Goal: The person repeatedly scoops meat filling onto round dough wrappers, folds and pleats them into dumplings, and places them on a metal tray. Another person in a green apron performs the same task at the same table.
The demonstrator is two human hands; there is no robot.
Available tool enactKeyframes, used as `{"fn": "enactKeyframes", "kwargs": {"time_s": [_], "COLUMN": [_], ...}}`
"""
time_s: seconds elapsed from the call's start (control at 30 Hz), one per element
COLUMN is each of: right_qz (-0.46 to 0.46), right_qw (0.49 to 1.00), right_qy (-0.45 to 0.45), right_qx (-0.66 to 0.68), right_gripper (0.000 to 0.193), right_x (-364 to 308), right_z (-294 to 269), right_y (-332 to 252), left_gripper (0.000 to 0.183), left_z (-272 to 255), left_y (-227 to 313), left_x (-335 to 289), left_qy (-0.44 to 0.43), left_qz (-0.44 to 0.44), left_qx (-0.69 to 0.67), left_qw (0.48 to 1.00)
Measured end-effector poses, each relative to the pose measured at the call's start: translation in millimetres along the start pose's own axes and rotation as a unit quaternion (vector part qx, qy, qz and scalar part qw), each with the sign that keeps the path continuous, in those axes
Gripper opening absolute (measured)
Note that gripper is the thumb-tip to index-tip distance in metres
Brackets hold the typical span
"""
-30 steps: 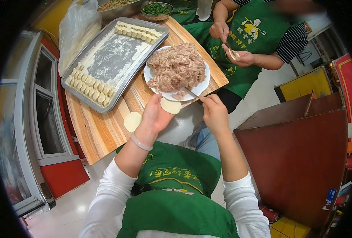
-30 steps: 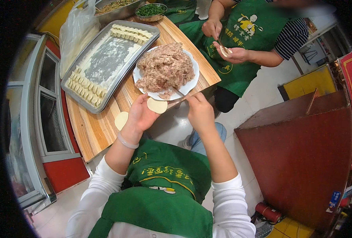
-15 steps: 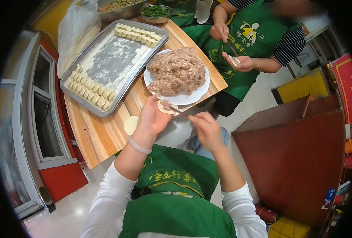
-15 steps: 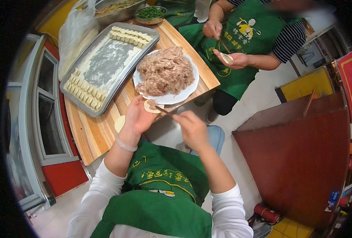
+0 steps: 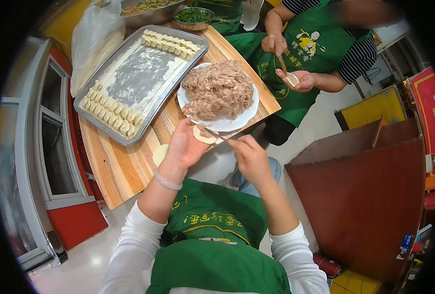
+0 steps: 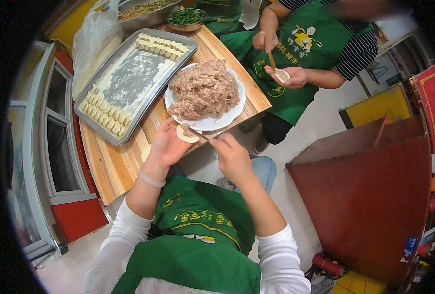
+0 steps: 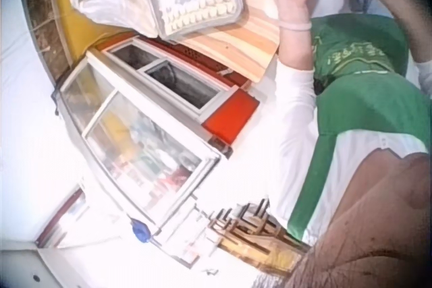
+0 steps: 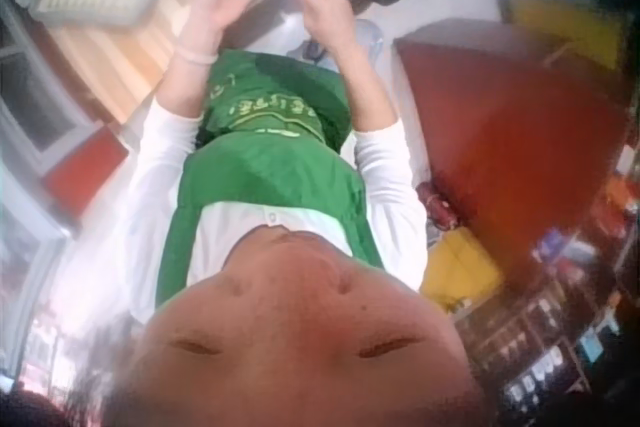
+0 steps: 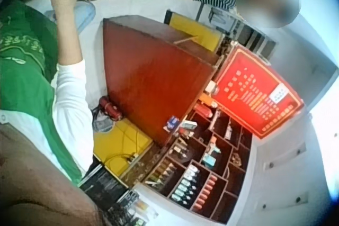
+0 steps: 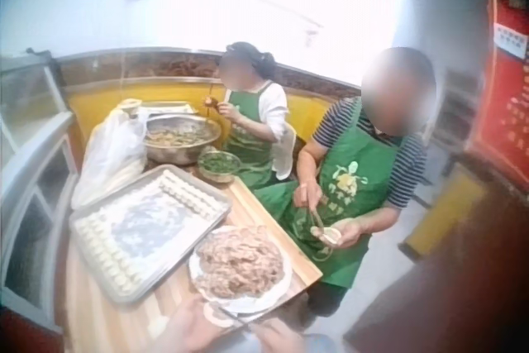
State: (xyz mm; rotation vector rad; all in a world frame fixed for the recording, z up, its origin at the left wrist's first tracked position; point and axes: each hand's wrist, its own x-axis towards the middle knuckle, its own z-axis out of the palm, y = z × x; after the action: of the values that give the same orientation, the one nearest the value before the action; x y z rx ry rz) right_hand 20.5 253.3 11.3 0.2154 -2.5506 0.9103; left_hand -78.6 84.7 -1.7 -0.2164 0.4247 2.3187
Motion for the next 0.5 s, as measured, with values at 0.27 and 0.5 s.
{"fn": "enactKeyframes", "kwargs": {"time_s": [0.27,0.5], "right_qz": [-0.015,-0.073], "right_qw": [1.0,0.99], "right_qy": [0.02,-0.008], "right_qx": [-0.018,-0.123], "right_gripper": [0.021,0.034], "right_x": [14,-19], "right_z": [-3,20], "right_y": [18,-21], "left_gripper": [0.051,0.051], "left_z": [-3,1], "left_y": [0,4], "left_x": [1,-8], "left_qy": [0.013,0.007], "left_qz": [0.011,0.013], "left_qx": [0.012,0.004], "left_qw": [1.0,1.0]}}
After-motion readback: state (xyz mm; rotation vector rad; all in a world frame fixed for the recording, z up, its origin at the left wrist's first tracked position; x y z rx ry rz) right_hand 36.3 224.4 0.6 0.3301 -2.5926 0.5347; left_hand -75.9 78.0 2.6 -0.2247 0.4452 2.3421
